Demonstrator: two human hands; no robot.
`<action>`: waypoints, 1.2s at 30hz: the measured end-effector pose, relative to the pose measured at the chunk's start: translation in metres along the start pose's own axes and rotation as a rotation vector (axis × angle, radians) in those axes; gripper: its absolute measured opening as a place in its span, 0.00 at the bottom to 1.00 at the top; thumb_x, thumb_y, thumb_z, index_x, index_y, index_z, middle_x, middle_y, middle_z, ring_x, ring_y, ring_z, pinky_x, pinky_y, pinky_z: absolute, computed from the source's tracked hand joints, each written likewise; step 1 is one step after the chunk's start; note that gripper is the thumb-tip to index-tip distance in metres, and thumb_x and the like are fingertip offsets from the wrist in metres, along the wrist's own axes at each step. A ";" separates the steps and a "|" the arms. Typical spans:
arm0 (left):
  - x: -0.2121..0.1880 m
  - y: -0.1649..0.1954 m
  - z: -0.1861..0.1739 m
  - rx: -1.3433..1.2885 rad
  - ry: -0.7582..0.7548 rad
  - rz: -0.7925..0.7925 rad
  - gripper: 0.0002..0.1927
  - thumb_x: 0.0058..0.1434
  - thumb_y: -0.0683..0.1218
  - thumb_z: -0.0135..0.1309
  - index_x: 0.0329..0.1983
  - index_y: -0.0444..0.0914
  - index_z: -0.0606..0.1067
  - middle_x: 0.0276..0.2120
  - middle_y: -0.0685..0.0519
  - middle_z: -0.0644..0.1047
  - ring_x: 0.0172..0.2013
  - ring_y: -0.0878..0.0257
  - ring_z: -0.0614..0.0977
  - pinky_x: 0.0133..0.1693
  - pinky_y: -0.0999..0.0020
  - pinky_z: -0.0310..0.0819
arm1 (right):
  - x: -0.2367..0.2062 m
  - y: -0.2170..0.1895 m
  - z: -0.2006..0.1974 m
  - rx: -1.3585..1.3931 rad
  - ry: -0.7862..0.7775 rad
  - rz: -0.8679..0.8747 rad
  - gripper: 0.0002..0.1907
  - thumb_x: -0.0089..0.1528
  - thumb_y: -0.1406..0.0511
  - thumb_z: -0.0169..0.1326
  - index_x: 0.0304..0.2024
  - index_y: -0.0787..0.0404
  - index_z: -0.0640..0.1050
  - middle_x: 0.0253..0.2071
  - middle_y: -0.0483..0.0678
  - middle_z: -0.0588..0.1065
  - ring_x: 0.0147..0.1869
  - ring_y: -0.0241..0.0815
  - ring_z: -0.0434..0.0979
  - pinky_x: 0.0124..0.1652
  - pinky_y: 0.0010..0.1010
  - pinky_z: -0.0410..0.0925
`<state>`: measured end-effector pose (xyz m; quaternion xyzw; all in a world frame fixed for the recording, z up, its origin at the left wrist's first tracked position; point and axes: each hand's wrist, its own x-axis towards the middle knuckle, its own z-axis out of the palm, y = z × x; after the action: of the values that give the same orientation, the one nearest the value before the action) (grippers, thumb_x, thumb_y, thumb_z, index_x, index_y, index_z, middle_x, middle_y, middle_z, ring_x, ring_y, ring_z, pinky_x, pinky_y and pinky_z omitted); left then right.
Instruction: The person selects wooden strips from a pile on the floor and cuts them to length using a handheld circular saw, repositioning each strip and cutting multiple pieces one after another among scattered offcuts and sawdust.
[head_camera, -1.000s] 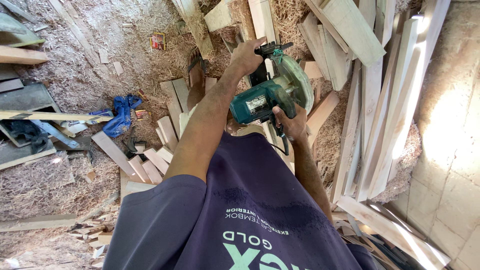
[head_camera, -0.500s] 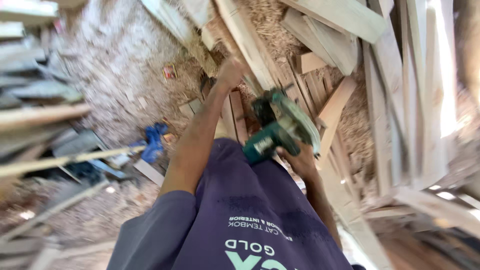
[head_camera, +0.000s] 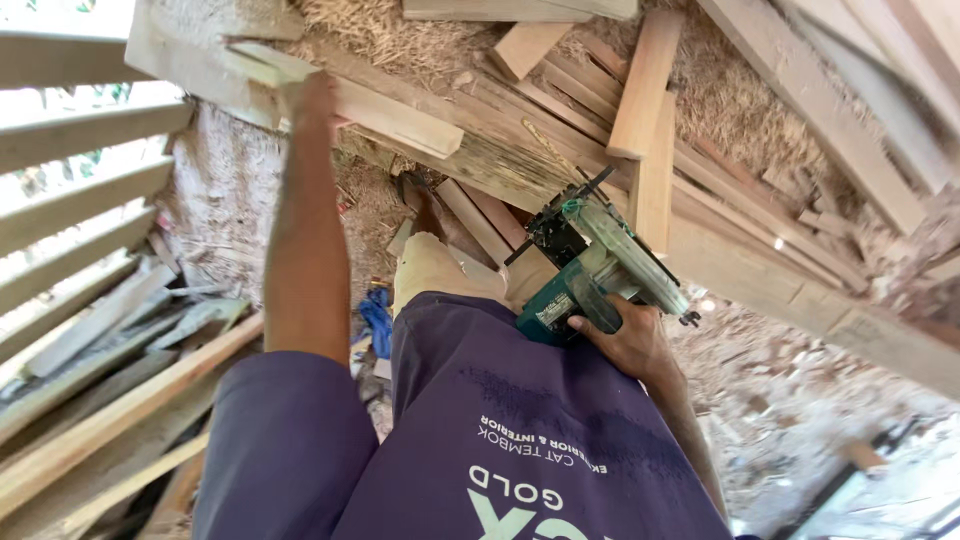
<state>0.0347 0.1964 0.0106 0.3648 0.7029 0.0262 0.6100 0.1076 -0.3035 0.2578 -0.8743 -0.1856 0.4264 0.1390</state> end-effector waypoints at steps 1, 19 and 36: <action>0.000 0.000 -0.003 -0.069 -0.053 -0.004 0.20 0.62 0.45 0.56 0.52 0.31 0.66 0.46 0.40 0.75 0.40 0.49 0.86 0.43 0.46 0.89 | -0.001 0.006 -0.001 0.014 0.006 -0.003 0.30 0.55 0.45 0.66 0.43 0.64 0.83 0.30 0.59 0.81 0.37 0.54 0.84 0.40 0.44 0.74; -0.081 -0.036 0.065 1.977 -0.325 1.164 0.20 0.61 0.50 0.61 0.57 0.49 0.76 0.43 0.46 0.81 0.51 0.48 0.79 0.62 0.45 0.62 | 0.026 -0.004 0.014 0.129 0.056 -0.010 0.30 0.55 0.48 0.66 0.44 0.68 0.83 0.30 0.57 0.82 0.34 0.48 0.86 0.37 0.40 0.76; -0.064 -0.064 0.000 1.110 0.242 0.685 0.41 0.66 0.32 0.51 0.81 0.41 0.54 0.80 0.44 0.46 0.79 0.50 0.48 0.77 0.42 0.36 | 0.065 -0.045 0.042 0.023 -0.102 -0.203 0.34 0.57 0.41 0.60 0.43 0.66 0.83 0.26 0.51 0.80 0.26 0.43 0.81 0.26 0.40 0.74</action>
<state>0.0034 0.1144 0.0334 0.8224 0.5198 -0.1067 0.2054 0.1017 -0.2308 0.2064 -0.8266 -0.2751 0.4561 0.1816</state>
